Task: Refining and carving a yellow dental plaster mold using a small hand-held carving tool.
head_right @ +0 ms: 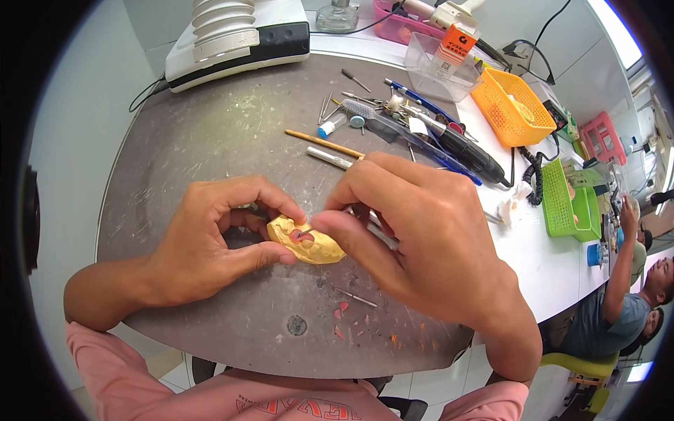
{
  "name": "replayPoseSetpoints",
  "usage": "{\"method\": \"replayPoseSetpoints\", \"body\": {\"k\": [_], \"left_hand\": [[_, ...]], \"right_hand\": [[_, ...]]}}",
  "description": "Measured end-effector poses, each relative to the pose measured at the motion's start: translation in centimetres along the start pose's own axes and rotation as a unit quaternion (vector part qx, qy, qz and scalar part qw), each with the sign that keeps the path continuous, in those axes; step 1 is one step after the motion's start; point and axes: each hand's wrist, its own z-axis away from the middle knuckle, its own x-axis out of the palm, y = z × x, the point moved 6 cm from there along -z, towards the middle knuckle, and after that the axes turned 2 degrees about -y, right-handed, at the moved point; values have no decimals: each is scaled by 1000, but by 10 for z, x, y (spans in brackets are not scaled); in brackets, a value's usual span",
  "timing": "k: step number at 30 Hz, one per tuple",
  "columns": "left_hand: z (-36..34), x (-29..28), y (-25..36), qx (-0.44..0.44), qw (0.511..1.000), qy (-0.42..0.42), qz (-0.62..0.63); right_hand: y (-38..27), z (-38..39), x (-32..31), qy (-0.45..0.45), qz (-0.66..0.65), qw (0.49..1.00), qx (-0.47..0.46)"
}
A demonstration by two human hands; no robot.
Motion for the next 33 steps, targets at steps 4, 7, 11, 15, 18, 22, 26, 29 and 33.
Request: {"method": "replayPoseSetpoints", "body": {"k": [4, 7, 11, 15, 18, 22, 26, 29, 33], "left_hand": [[1, 0, -1, 10, 1000, 4, 7], [1, 0, 0, 8, 1000, 8, -7], [1, 1, 2, 14, 1000, 0, -14], [0, 1, 1, 16, 1000, 1, -4], [1, 0, 1, 4, 1000, 3, -7], [0, 1, 2, 5, 1000, -1, -21], [0, 1, 0, 8, 1000, 1, -3], [0, 1, 1, 11, 1000, 0, -5], [1, 0, 1, 3, 1000, 4, -5]], "right_hand": [[-5, -1, 1, -9, 19, 1000, -3], [-9, -3, -4, 35, -74, 995, 48], [-1, 2, -1, 3, 3, 1000, 19], [-9, -1, -2, 7, -13, 1000, 10], [-7, -1, 0, 18, -32, 999, 12], [-3, 1, 1, 13, -26, 999, 13], [-4, 1, 1, 7, -8, 1000, 14], [-5, 1, 2, 21, -11, 1000, 8], [-5, -1, 2, 43, -48, 998, 13]]}}
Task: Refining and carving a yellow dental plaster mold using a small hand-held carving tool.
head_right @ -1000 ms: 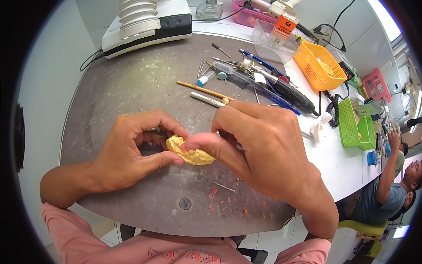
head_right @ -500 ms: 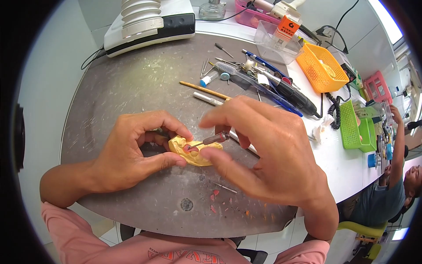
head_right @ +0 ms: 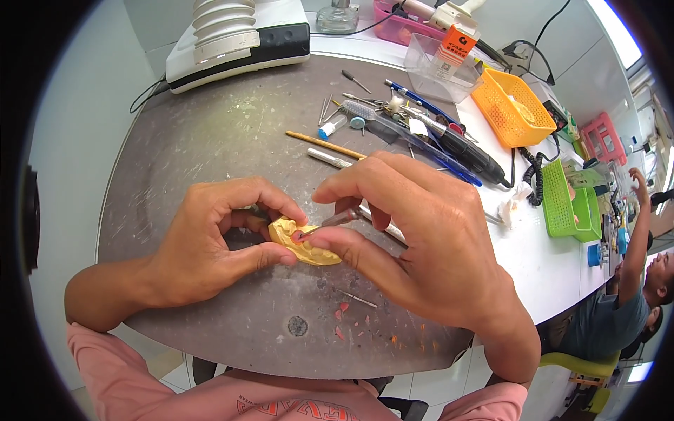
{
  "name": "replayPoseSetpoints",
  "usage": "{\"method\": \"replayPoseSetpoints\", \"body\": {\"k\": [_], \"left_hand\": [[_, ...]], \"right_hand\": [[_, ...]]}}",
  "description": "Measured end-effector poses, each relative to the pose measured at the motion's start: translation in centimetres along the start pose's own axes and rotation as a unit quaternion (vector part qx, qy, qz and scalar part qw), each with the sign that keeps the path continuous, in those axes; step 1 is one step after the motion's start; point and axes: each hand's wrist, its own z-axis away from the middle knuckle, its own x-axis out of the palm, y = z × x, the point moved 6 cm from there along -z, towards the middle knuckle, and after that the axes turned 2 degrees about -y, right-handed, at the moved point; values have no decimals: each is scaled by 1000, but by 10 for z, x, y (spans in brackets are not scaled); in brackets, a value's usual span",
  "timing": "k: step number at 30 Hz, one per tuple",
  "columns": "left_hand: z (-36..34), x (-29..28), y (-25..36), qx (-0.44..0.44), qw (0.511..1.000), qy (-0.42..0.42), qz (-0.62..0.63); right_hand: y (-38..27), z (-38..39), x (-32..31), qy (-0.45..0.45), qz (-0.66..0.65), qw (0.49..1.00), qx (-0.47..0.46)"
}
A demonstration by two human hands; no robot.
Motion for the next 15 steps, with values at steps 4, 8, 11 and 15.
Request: {"method": "replayPoseSetpoints", "body": {"k": [4, 8, 11, 15], "left_hand": [[0, 0, 0, 5, 1000, -3, -7], [0, 1, 0, 12, 1000, -1, 10], [-1, 2, -1, 12, 1000, -2, 16], [1, 1, -1, -5, 1000, -1, -9]], "right_hand": [[3, 2, 0, -16, 5, 1000, -11], [1, 2, 1, -16, 37, 999, 2], [0, 3, -1, -1, 26, 1000, 0], [0, 3, -17, 36, -20, 999, 33]]}}
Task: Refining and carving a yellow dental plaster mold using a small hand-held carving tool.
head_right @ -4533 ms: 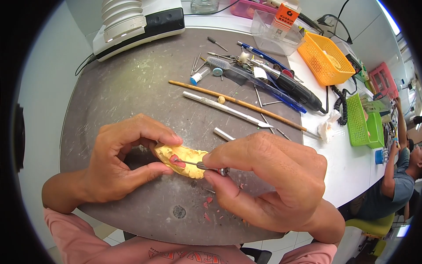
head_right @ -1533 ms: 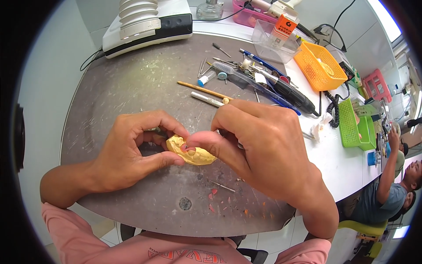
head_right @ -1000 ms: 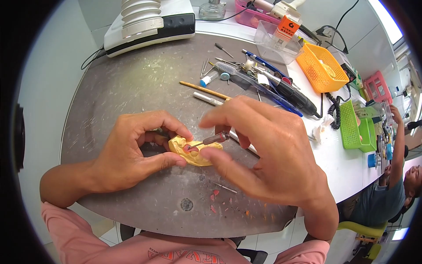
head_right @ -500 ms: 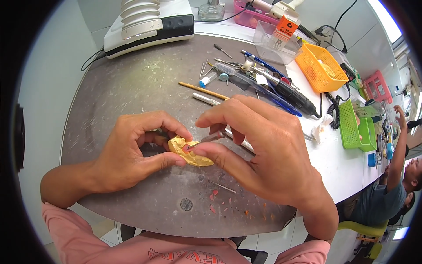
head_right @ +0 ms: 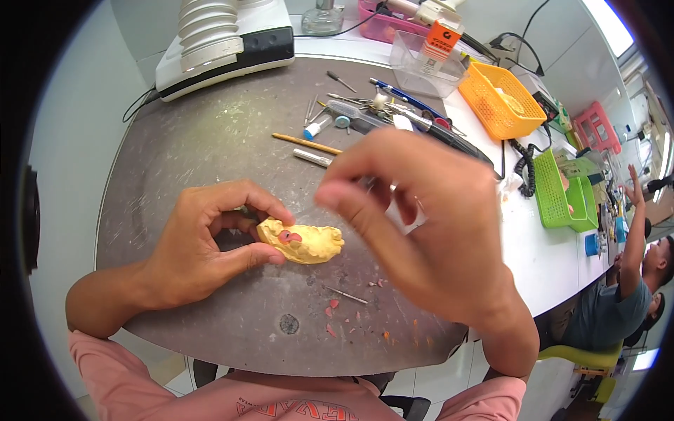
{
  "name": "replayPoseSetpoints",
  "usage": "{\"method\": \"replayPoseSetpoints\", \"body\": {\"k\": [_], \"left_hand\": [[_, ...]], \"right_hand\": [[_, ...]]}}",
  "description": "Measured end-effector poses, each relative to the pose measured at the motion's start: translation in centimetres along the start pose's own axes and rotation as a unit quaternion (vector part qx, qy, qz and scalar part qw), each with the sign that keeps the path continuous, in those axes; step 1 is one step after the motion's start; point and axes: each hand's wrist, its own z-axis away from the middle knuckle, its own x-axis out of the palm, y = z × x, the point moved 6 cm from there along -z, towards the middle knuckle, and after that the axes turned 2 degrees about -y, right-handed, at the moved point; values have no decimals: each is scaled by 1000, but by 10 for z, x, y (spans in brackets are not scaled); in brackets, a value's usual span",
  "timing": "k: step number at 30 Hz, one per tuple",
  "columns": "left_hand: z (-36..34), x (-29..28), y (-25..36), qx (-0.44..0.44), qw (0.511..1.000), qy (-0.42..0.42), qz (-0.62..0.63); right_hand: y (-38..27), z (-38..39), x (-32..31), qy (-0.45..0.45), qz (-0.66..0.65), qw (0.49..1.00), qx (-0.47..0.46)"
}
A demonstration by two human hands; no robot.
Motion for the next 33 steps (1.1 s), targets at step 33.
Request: {"method": "replayPoseSetpoints", "body": {"k": [33], "left_hand": [[17, 16, 8, 61, 997, -47, 20]], "right_hand": [[-43, 115, 6, 308, -56, 950, -2]]}}
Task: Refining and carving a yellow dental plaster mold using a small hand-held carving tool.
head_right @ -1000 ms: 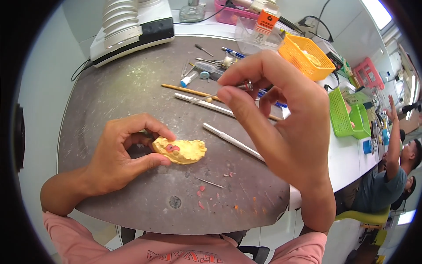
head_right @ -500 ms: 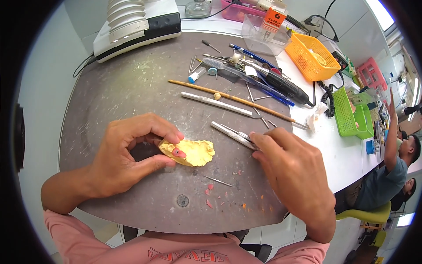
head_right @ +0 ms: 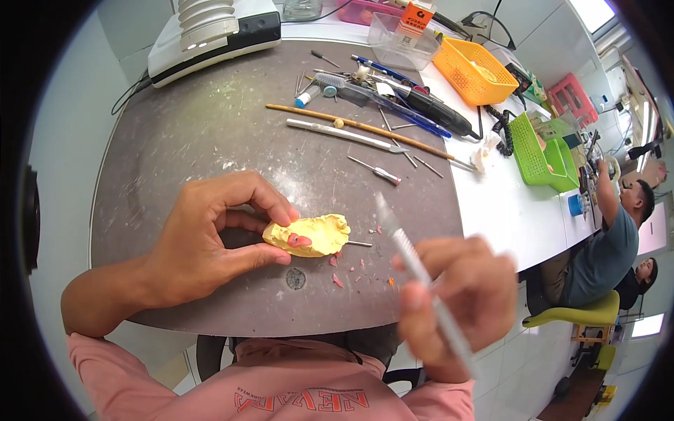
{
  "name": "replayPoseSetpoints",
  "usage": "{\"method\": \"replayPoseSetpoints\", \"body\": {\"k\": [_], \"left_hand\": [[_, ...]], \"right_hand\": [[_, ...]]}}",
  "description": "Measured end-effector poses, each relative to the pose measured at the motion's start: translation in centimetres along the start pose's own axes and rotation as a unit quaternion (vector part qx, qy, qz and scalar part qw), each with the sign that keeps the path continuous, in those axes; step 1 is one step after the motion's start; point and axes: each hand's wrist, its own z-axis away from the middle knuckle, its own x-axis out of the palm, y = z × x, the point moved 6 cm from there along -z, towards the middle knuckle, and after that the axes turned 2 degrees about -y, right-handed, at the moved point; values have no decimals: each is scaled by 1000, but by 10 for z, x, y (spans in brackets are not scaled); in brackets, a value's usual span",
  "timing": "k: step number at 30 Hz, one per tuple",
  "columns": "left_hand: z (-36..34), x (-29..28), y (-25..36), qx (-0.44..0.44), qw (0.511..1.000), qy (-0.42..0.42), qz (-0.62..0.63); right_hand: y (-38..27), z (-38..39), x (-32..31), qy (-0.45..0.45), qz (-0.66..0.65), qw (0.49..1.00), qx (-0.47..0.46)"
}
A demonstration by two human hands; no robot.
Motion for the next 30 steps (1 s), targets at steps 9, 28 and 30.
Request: {"method": "replayPoseSetpoints", "body": {"k": [9, 28, 30], "left_hand": [[5, -1, 0, 19, 1000, 7, 1], [2, -2, -2, 43, 999, 12, -13], [2, -2, -2, 45, 999, 14, -12]], "right_hand": [[-12, 29, 40, -111, 44, 993, -20], [-8, 28, 47, -161, 75, 984, 12], [-8, 28, 46, -162, 78, 984, 14]]}}
